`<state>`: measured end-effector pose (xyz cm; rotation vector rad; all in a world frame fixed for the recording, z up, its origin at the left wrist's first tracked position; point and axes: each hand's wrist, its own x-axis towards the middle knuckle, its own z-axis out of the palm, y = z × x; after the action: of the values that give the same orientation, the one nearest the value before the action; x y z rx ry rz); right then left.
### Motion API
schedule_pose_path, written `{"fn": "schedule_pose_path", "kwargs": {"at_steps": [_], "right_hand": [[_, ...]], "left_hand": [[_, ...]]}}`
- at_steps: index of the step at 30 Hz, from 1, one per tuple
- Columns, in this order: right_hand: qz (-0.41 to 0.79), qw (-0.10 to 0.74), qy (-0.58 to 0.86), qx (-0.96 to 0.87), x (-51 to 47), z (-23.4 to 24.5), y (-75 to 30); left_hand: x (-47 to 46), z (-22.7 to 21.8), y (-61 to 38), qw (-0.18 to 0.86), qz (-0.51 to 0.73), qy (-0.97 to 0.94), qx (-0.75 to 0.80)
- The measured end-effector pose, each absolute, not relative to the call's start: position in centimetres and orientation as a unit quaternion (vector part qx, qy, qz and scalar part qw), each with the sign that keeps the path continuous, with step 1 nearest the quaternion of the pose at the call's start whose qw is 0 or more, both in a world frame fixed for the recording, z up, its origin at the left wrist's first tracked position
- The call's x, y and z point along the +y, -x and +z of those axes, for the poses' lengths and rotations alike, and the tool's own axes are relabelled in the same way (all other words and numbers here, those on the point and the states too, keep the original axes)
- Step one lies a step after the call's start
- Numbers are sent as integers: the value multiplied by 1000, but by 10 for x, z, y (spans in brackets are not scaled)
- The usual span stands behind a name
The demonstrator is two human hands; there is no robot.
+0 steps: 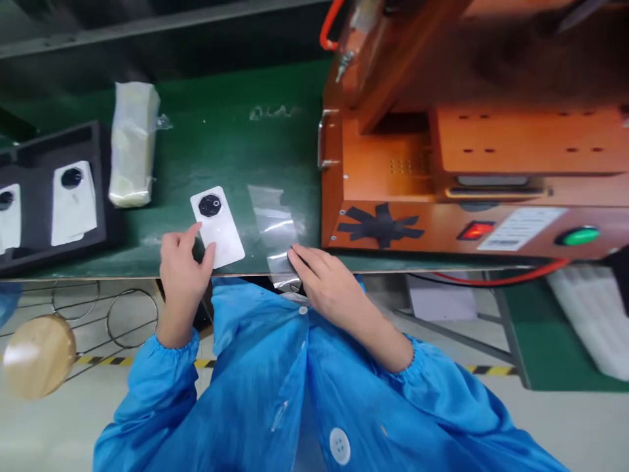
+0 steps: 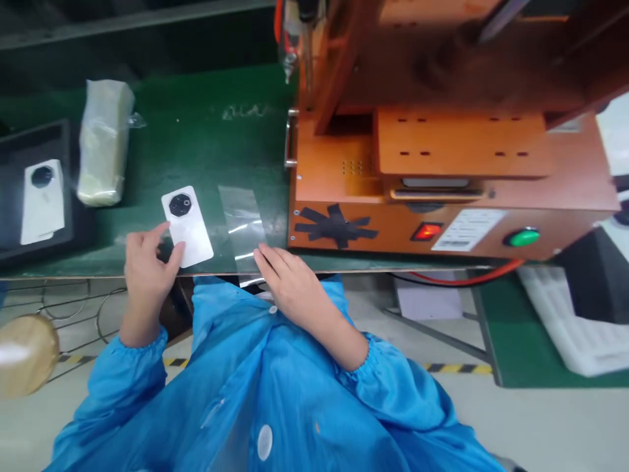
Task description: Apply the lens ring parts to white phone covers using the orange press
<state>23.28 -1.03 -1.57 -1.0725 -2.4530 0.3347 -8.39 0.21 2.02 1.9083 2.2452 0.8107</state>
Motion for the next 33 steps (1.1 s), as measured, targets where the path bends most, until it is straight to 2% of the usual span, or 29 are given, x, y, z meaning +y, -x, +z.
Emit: {"fn": "schedule_pose_path", "kwargs": {"at_steps": [3, 9, 17, 23, 26, 30, 33], "right_hand": [[141, 281, 397, -862, -17, -17, -245], [118, 360, 426, -822, -24, -22, -253], [101, 420, 441, -787, -30, -29, -253], [103, 444, 427, -781, -26, -13, -240], [93, 408, 428, -801, -16, -1, -221], [60, 279, 459, -842, -3, 5, -201], [29, 259, 444, -857, 1, 7, -197]], "left_hand": [[6, 24, 64, -26, 296, -677, 673], [15, 20, 11, 46, 305, -793, 525], [5, 13, 1, 57, 287, -824, 486], [3, 3, 0, 95, 267, -818, 501], [4, 7, 0, 150, 259, -799, 521], [6, 12, -2, 199, 248, -772, 550], [9, 11, -3, 196, 251, -764, 561]]}}
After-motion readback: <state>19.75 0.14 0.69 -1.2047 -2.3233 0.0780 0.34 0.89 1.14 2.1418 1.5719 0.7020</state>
